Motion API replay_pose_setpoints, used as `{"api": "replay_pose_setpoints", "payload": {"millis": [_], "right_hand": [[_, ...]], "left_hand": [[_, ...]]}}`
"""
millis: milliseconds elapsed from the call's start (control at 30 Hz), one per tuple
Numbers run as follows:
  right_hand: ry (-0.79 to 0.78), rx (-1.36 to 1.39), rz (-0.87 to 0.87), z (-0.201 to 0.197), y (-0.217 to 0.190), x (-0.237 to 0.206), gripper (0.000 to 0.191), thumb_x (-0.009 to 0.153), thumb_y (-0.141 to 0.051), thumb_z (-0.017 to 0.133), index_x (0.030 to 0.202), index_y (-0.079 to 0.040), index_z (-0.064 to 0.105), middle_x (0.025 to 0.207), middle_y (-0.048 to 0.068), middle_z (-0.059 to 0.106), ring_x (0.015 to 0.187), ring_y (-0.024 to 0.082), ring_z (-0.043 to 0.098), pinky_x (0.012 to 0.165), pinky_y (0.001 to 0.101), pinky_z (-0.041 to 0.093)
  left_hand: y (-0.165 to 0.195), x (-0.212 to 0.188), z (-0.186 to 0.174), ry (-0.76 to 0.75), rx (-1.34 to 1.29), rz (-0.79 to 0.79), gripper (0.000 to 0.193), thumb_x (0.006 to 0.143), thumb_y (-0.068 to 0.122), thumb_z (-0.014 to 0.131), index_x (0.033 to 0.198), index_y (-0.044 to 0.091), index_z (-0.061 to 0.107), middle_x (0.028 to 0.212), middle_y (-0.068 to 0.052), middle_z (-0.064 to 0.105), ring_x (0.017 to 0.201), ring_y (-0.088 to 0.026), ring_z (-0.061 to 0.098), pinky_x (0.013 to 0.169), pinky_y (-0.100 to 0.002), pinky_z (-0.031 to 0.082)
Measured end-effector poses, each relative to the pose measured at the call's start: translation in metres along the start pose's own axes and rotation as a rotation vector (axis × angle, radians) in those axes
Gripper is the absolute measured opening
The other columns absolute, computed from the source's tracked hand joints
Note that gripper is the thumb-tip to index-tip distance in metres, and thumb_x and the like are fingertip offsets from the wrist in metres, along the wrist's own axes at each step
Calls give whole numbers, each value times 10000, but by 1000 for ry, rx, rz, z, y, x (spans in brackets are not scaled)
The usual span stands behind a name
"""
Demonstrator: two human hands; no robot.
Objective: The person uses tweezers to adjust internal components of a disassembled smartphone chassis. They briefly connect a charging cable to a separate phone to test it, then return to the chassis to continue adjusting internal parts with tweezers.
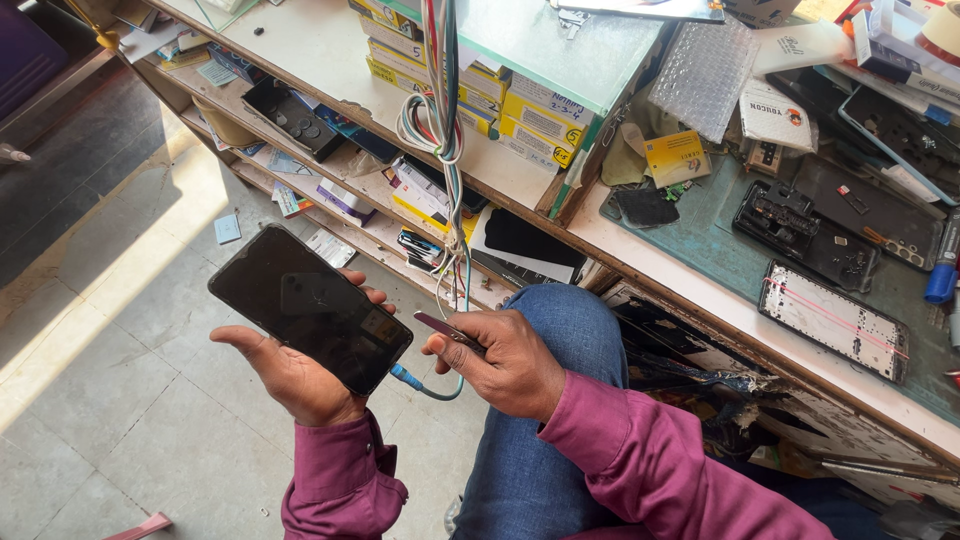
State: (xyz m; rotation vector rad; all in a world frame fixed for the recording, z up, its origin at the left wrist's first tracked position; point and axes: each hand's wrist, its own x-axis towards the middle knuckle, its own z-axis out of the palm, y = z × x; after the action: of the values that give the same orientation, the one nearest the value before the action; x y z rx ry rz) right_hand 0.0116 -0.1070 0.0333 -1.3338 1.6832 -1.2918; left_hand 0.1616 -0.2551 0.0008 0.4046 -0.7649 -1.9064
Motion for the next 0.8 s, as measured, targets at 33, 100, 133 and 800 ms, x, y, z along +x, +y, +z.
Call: {"api": "replay_pose_setpoints", "payload": {"millis": [33, 100, 133, 800], "right_hand": [[0, 2, 0, 0, 0, 0, 353, 1013, -354, 629, 977, -31, 768, 705, 45, 736, 584, 79, 640, 505, 268, 470], [0, 12, 8, 1, 1, 0, 350, 1012, -351, 626, 995, -31, 767, 712, 50, 740, 594, 85, 653, 510, 272, 480], [-1, 19, 17, 1, 1, 0, 346, 1011, -347, 623, 1006, -31, 765, 717, 53, 742, 600, 90, 659, 513, 275, 488], [33, -96, -115, 0, -2, -3, 363, 1023, -363, 618, 933, -41, 756, 652, 49, 540, 558, 131, 489, 513, 327, 387]], "left_hand": [[0, 0, 0, 2, 0, 1, 987, 946, 819, 313, 1532, 37, 450, 1141, -265, 672, 930, -379, 708, 824, -519, 619], [0, 0, 1, 0, 5, 3, 984, 947, 819, 313, 1530, 38, 449, 1140, -265, 672, 928, -377, 708, 817, -514, 617], [0, -1, 1, -4, 10, 4, 982, 949, 820, 314, 1531, 40, 448, 1141, -266, 671, 926, -376, 707, 808, -510, 614], [2, -5, 10, 12, 12, 33, 989, 950, 820, 290, 1517, 26, 452, 1152, -261, 662, 926, -374, 693, 824, -527, 604]]}}
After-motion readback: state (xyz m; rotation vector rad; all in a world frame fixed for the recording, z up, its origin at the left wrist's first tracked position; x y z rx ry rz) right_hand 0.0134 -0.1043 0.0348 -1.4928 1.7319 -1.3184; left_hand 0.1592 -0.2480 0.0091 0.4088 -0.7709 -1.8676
